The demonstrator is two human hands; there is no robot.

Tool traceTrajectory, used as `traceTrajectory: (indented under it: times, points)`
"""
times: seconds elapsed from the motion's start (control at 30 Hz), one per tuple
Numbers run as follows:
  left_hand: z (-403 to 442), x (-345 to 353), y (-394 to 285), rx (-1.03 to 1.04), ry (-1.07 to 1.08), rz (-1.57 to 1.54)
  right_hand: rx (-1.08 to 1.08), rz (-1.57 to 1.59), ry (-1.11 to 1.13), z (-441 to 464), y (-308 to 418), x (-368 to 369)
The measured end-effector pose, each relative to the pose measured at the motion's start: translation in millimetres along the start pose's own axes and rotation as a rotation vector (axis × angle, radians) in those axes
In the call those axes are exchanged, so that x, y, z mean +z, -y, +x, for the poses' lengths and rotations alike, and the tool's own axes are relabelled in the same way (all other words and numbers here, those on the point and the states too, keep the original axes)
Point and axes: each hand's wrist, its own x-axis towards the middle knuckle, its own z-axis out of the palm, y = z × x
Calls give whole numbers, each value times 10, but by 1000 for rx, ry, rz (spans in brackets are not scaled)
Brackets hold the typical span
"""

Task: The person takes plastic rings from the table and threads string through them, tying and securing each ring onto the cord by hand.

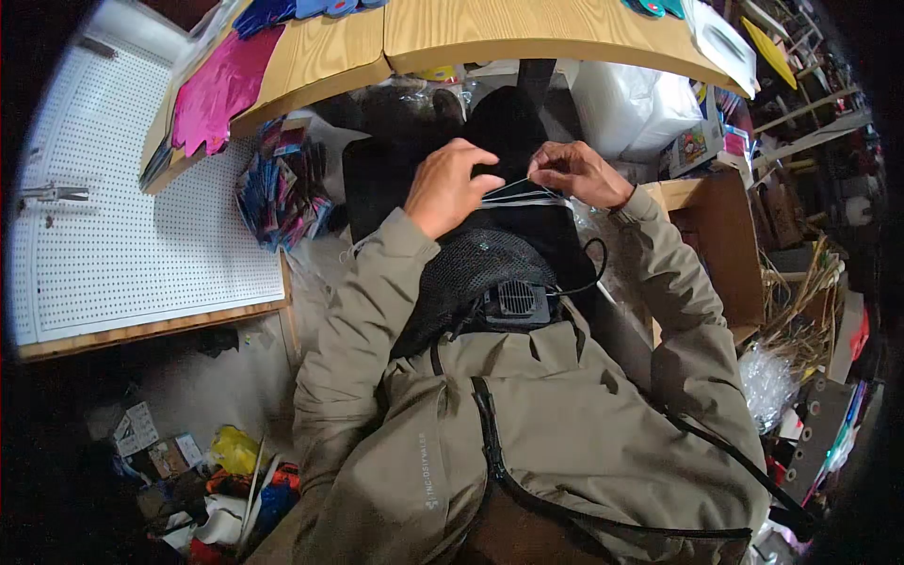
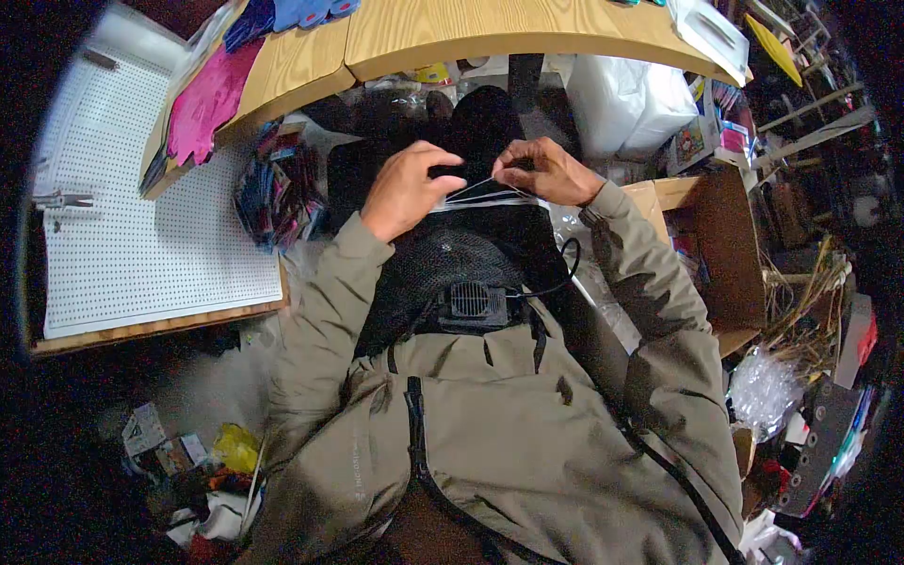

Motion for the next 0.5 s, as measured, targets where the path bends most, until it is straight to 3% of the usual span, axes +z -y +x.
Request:
traceTrajectory:
  times: [0.03,0.13,0.3,0.37,0.4,0.47,0.5]
  points:
    - [78,12,-70,1,0,0,40,94,13,-1,13,18]
    - [284,27,-225,-416,494,-335,73,172,36,5,47,61]
    - [335,11,-124,-477,571,-538,168,386,18,-11,123,29]
    - [302,-166,-151,-607,380,-961,164,343,8,-65,199,-19]
    - [282,-221,-116,-596,405,-946,163,294,24,-81,240,-47]
    - [196,-322,43,-669,181,-1240,146,257,18,-96,213,-75]
    - [136,-396,121,-661,203,-1219,147,219,23,-108,119,-91]
